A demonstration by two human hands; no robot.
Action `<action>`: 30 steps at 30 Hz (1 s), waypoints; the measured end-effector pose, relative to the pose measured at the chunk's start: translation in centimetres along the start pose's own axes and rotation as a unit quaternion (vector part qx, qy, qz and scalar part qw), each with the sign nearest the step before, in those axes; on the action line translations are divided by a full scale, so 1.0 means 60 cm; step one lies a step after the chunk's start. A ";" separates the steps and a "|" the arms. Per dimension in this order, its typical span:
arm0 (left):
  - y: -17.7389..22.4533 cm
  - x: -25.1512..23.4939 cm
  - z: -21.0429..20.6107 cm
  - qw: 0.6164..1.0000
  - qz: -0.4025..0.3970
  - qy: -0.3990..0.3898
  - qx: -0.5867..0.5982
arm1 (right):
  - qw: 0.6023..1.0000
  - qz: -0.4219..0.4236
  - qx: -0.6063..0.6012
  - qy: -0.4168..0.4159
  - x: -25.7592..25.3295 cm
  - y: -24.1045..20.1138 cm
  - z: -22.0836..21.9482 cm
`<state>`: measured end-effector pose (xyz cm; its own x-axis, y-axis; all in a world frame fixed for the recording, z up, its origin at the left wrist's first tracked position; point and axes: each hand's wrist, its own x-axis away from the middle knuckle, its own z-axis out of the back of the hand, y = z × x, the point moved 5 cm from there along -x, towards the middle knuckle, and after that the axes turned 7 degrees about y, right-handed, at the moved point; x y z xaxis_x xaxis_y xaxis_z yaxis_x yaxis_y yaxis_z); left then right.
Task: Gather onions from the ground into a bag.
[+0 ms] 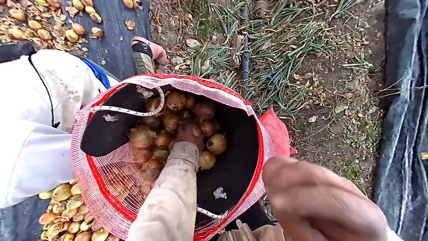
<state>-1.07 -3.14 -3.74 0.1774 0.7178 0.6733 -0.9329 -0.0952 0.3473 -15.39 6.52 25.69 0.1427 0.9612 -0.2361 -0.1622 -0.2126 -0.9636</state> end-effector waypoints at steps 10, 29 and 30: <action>0.093 0.049 -0.139 0.950 -0.304 0.051 -0.052 | 0.945 -0.040 0.268 0.184 0.021 0.132 0.087; -0.086 0.051 -0.031 0.995 -0.060 -0.062 -0.053 | 0.877 0.092 0.470 -0.031 0.019 0.202 0.020; -0.071 0.042 -0.045 0.994 -0.061 -0.067 -0.060 | 0.856 0.081 0.510 0.004 0.017 0.207 0.028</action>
<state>2.49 0.92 -5.28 0.3233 0.6201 0.7148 -0.9315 0.0757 0.3557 -18.92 5.15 13.68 0.0436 0.9311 -0.3621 -0.9483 -0.0755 -0.3083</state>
